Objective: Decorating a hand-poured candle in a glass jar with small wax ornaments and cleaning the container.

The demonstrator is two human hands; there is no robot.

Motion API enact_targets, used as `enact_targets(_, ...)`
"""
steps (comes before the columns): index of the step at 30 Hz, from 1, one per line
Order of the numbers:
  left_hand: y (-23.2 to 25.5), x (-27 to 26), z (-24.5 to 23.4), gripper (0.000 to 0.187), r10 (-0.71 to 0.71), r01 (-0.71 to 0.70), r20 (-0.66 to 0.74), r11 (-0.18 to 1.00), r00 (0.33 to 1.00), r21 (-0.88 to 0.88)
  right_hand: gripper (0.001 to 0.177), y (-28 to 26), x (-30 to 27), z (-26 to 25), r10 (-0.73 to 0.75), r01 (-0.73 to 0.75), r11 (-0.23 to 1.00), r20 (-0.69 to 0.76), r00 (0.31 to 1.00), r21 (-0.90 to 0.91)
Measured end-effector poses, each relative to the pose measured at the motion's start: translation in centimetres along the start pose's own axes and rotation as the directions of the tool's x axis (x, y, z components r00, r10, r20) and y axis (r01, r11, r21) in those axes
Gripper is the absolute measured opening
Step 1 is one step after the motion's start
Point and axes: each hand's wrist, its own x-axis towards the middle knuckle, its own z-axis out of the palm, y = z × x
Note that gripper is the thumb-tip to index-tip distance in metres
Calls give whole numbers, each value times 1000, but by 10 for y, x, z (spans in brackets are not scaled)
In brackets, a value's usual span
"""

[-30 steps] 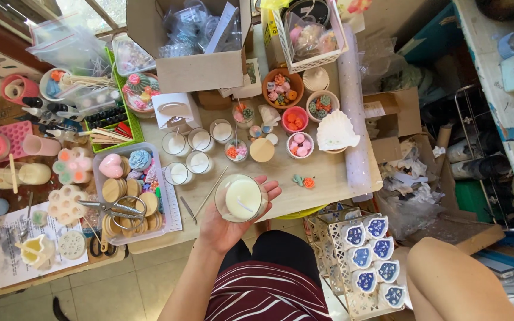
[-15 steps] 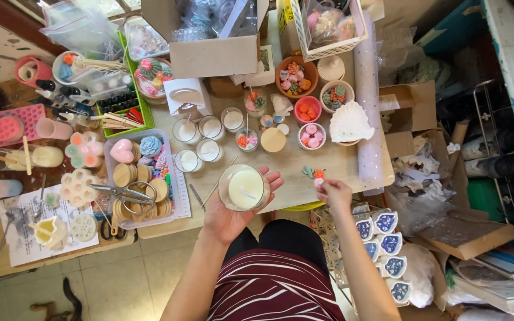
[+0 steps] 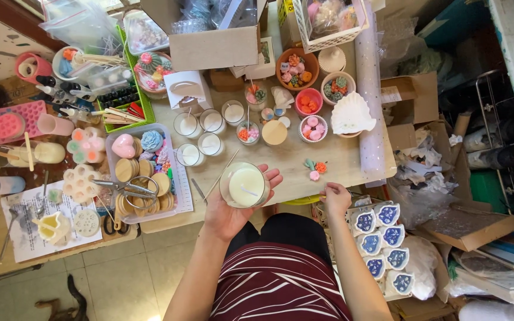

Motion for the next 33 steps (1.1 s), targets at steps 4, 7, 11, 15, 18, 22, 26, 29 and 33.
enact_targets(4,-3,-2,-12,64,-4,4,30,1000,1000,-3,21,0,-16,1,-405,385,814,51,913,-434)
enact_targets(7,-5,-4,-22,62,17,-17,10,999,1000,44,26,3,-24,9,-310,315,870,78,948,-378)
enact_targets(11,-6,-8,-32,62,9,-9,14,1000,1000,10,30,-12,-35,15,-428,394,788,39,903,-473)
enact_targets(15,-7,-9,-41,60,-4,1,-46,999,999,-52,48,-45,-51,32,-547,442,637,32,836,-632)
enact_targets(18,-10,-9,-47,60,18,-22,-57,997,998,-76,52,-52,-49,46,-478,334,675,-46,877,-658)
enact_targets(22,-9,-12,-48,60,16,-21,-78,997,997,-70,43,-38,-40,48,-541,415,640,5,841,-646)
enact_targets(26,-5,-13,-48,61,24,-36,-129,995,991,-91,36,-75,-70,42,-561,529,727,66,825,-437)
enact_targets(29,-1,-8,-44,61,29,-49,-167,992,986,-118,38,-156,-118,31,-572,587,798,136,809,-136)
enact_targets(33,4,-1,-40,60,15,-36,-129,986,992,-163,39,-262,-197,-1,-779,786,616,191,598,51)
